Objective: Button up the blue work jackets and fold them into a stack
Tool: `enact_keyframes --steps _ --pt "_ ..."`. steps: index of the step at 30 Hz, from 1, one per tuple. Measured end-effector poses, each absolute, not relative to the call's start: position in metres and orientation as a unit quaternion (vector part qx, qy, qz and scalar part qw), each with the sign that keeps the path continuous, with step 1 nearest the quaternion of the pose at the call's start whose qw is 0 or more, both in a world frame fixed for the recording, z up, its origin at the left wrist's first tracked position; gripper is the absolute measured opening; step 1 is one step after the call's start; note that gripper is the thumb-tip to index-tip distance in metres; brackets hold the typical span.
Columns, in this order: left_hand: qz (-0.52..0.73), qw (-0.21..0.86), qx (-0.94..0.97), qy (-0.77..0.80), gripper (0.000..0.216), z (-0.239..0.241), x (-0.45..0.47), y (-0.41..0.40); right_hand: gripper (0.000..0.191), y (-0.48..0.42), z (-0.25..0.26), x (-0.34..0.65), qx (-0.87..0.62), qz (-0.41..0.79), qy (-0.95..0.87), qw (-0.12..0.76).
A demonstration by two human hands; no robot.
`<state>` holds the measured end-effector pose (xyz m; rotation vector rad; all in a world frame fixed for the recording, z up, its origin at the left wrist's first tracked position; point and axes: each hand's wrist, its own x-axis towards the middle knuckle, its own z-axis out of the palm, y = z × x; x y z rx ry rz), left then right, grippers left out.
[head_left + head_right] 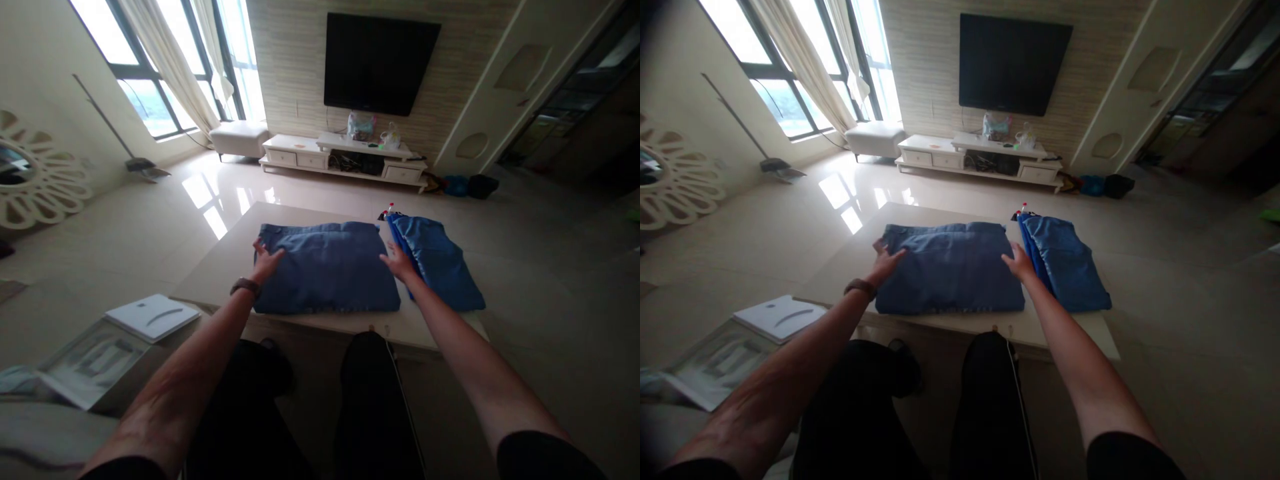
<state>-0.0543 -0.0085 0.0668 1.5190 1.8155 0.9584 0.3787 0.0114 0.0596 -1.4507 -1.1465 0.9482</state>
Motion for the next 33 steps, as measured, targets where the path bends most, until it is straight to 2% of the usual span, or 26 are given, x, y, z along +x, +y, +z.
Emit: enact_keyframes --steps 1,4,5,8,11,15,19,24,28,33 --pt "0.312 0.267 0.582 0.702 0.086 0.045 -0.053 -0.021 0.051 -0.001 0.039 0.381 -0.601 0.393 -0.518 0.465" --pt "0.099 0.245 0.696 0.667 0.083 -0.017 -0.059 -0.067 0.069 -0.057 -0.029 0.399 -0.591 0.314 -0.72 0.182" --pt "0.037 0.251 0.722 0.643 0.081 -0.034 -0.063 -0.08 0.071 -0.076 -0.049 0.407 -0.59 0.28 -0.748 0.119" --pt "-0.04 0.241 0.757 0.606 0.077 -0.064 -0.08 -0.103 0.059 -0.122 -0.088 0.429 -0.592 0.178 -0.784 0.054" --pt "-0.024 0.212 0.783 0.584 0.082 -0.068 -0.09 -0.105 0.056 -0.142 -0.097 0.442 -0.587 0.125 -0.798 0.058" --pt "-0.024 0.184 0.793 0.58 0.086 -0.056 -0.087 -0.109 0.071 -0.154 -0.095 0.449 -0.565 0.106 -0.816 0.056" --pt "-0.02 0.153 0.784 0.602 0.063 -0.04 -0.08 -0.12 0.055 -0.175 -0.098 0.445 -0.549 0.077 -0.831 0.034" --pt "0.02 0.125 0.75 0.649 0.051 -0.005 -0.079 -0.126 0.06 -0.193 -0.091 0.43 -0.562 0.044 -0.825 0.033" --pt "0.095 0.042 0.756 0.646 0.049 0.044 -0.073 -0.117 0.049 -0.177 -0.041 0.429 -0.594 0.048 -0.799 0.08" --pt "0.177 -0.035 0.754 0.632 0.038 0.123 -0.064 -0.113 0.029 -0.174 0.08 0.462 -0.615 0.003 -0.745 0.258"
